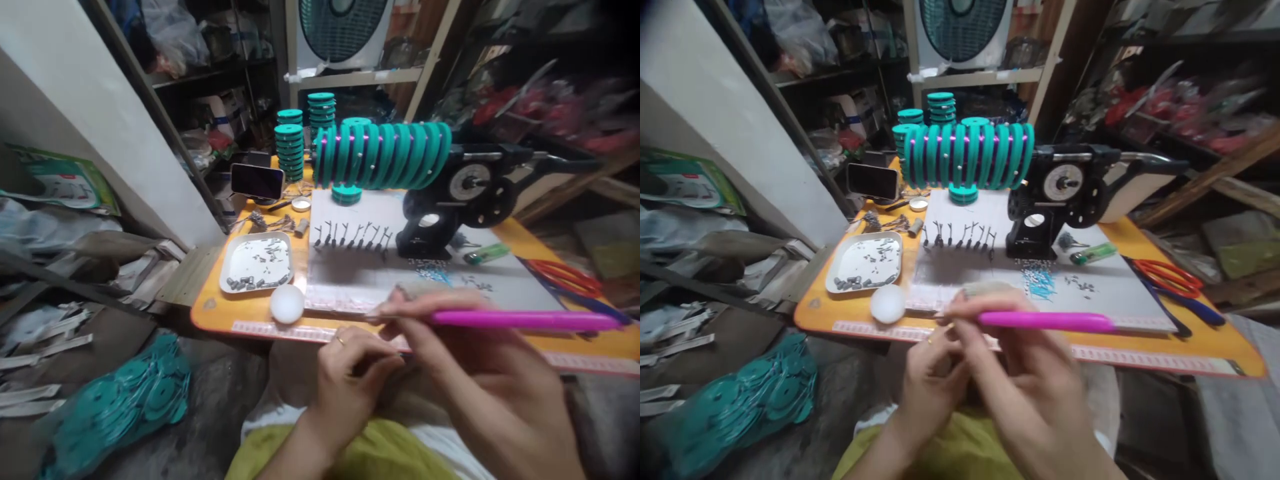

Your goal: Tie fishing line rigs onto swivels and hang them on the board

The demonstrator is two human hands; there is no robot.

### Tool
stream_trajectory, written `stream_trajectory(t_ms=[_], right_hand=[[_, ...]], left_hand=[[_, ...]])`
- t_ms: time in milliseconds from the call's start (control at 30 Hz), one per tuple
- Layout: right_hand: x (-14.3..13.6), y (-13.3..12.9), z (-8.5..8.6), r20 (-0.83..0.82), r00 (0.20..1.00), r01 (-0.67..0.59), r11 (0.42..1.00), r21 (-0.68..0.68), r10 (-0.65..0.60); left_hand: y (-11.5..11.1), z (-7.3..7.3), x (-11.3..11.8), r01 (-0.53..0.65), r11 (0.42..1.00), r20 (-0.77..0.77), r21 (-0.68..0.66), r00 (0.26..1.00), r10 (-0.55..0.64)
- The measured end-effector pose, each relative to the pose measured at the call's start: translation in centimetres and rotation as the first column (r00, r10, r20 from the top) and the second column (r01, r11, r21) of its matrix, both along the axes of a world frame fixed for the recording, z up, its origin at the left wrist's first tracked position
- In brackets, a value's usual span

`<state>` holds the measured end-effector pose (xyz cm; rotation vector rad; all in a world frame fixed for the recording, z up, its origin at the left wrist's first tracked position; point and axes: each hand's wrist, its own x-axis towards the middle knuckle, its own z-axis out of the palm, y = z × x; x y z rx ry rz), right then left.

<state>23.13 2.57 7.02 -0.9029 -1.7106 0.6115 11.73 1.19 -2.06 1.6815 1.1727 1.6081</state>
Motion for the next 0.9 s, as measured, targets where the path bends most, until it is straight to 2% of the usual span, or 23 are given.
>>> stream_trajectory(t_ms=[33, 100, 167, 267, 433, 633, 900], right_hand=[[1.1, -0.2, -0.9, -0.109, 0.992, 0.059, 0.996, -0.068, -0.066], [2.4, -0.5, -2.7, -0.223, 0.965, 0.1, 0.981, -0.168, -0.136], [2.8, -0.8, -4.1, -0.279, 0.949, 0.08, 0.971, -0.226, -0.144], [2.6, -1.0, -5.4, -0.322, 0.937, 0.049, 0.964, -0.261, -0.135], [2.2, -1.2, -5.9, -0.387, 0.917, -0.039, 0.946, -0.32, -0.093], [2.1, -1.3, -5.9, -0.497, 0.866, -0.148, 0.921, -0.362, -0.057], [1.9, -1.2, -5.8, -0.528, 0.849, -0.189, 0.908, -0.374, -0.041]], left_hand=[[0.0, 0.4, -0.1, 0.017, 0.999, 0.028, -0.037, 0.999, -0.016], [0.0, 1.0, -0.3, 0.029, 0.992, 0.096, -0.123, 0.995, -0.017], [0.1, 1.5, -0.6, 0.029, 0.981, 0.162, -0.193, 0.987, 0.002], [0.2, 1.7, -0.9, 0.061, 0.967, 0.225, -0.247, 0.974, -0.004], [0.3, 1.8, -1.1, 0.152, 0.95, 0.302, -0.272, 0.951, -0.066], [0.2, 1.7, -1.4, 0.196, 0.931, 0.313, -0.308, 0.945, -0.096], [0.2, 1.5, -1.6, 0.217, 0.926, 0.359, -0.309, 0.928, -0.098]])
